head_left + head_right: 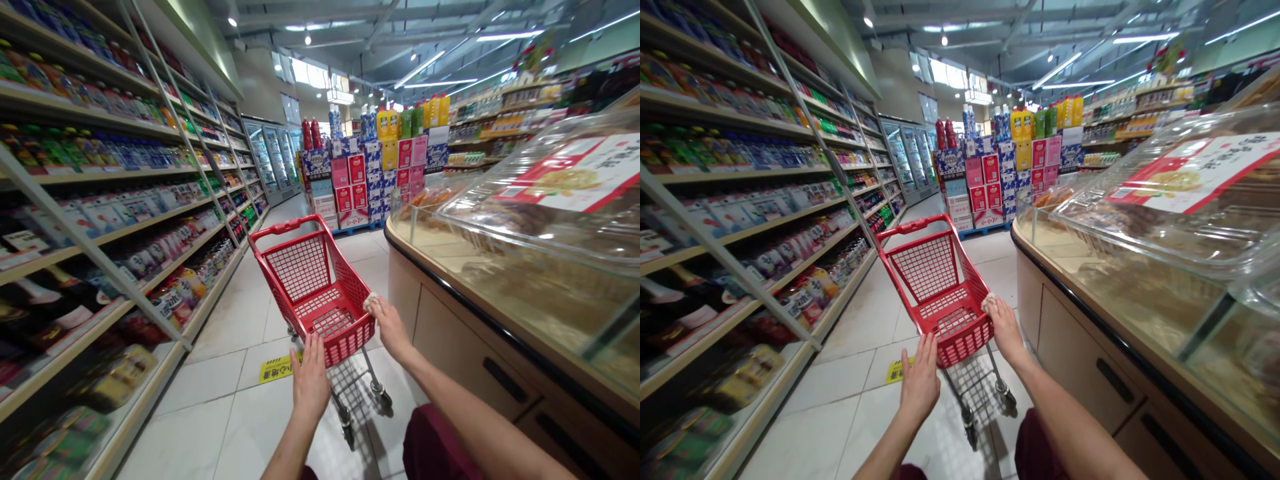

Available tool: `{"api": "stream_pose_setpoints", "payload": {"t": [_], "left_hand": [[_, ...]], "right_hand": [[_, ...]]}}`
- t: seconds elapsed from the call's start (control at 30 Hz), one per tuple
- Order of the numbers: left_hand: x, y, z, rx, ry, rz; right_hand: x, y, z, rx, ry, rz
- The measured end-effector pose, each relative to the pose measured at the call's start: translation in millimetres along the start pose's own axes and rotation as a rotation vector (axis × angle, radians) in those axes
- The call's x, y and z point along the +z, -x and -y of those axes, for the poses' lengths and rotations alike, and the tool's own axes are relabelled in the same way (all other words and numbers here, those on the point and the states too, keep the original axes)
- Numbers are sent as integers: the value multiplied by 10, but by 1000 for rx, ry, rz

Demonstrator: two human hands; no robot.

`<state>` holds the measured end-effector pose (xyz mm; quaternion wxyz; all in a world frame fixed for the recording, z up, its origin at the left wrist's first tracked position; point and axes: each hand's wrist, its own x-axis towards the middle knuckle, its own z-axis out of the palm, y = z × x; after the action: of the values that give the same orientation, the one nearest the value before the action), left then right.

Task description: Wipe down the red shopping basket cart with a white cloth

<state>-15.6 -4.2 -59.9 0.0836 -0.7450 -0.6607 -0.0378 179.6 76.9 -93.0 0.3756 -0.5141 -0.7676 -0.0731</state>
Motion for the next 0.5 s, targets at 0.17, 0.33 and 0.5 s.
{"api": "stream_pose_setpoints", "payload": {"t": [0.17,0.33,0.5], "left_hand": [[17,12,-29,8,-2,-17],[18,25,-65,35,3,-12],[13,35,-93,-5,5,-25]], "right_hand": [[75,41,136,-148,-73,52],[13,6,71,0,-57,-16],[65,95,221,-119,-107,31]]}}
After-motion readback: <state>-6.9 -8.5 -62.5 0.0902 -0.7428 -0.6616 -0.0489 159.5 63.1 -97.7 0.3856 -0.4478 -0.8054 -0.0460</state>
